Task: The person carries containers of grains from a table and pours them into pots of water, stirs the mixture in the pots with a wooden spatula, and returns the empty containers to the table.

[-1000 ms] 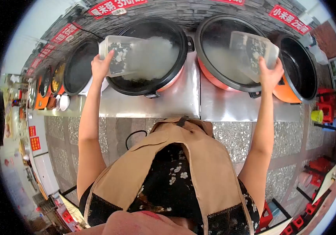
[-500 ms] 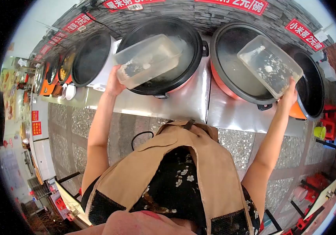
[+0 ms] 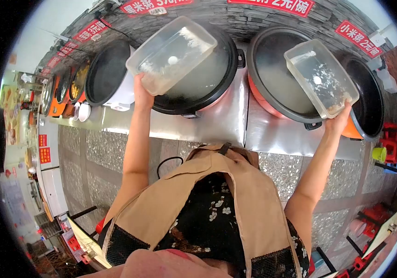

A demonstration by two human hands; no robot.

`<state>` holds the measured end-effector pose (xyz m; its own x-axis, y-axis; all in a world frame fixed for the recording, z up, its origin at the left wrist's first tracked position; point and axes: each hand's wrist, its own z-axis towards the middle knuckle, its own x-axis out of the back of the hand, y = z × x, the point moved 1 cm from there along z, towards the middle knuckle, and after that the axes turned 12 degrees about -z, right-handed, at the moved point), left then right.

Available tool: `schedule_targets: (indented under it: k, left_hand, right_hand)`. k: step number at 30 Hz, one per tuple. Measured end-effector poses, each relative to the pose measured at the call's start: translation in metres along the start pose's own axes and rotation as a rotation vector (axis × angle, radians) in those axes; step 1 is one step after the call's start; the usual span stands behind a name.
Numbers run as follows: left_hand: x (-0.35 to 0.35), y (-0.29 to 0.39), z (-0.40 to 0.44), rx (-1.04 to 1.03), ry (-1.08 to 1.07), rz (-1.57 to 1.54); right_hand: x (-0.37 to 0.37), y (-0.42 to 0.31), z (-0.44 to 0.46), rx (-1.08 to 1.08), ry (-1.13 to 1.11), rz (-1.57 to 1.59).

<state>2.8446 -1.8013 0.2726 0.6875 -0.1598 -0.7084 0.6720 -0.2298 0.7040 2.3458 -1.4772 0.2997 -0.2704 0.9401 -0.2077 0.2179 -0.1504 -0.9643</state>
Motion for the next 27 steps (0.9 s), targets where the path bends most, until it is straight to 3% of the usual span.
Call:
schedule_targets:
  k: [3, 4, 6, 8, 10, 14, 16, 17, 20, 21, 24, 27]
  left_hand:
    - [0.018, 0.008, 0.002, -0.141, 0.103, 0.07]
    - [0.021, 0.006, 0.003, -0.154, 0.095, 0.075]
    - [0.031, 0.008, 0.001, -0.073, 0.074, 0.037]
    - [0.005, 0.02, -0.012, -0.07, 0.096, 0.051]
    - [0.007, 0.02, -0.012, -0.037, 0.17, 0.123]
    - [0.014, 0.027, -0.01, -0.005, 0.317, 0.267]
    - [0.02, 0.027, -0.007, 0.041, 0.353, 0.274]
    - [0.022, 0.026, -0.008, 0.082, 0.395, 0.281]
    - [0.018, 0.026, -0.011, 0.134, 0.38, 0.324]
    - [0.016, 0.025, -0.01, 0.137, 0.379, 0.327]
    - [0.016, 0.026, -0.006, 0.058, 0.39, 0.285]
    - [0.02, 0.026, -0.006, 0.102, 0.353, 0.231]
  right_hand:
    - [-0.009, 0.017, 0.004, -0.037, -0.241, 0.128]
    - [-0.014, 0.021, 0.001, -0.094, -0.214, 0.154]
    - [-0.031, 0.029, -0.012, -0.068, -0.152, 0.176]
    - [-0.051, 0.028, -0.024, -0.201, -0.207, 0.192]
    - [-0.039, 0.025, -0.025, -0.231, -0.383, 0.294]
    - [-0.053, 0.027, -0.024, -0.231, -0.291, 0.257]
    - [-0.069, 0.027, -0.024, -0.436, -0.005, 0.057]
    - [-0.056, 0.038, -0.021, -0.273, -0.196, 0.149]
    - [-0.024, 0.031, -0.031, -0.261, -0.401, 0.313]
    - [-0.028, 0.03, -0.021, -0.246, -0.339, 0.257]
    - [-0.059, 0.026, 0.003, -0.486, -0.075, 0.001]
    - [-0.027, 0.017, 0.0, -0.293, -0.441, 0.246]
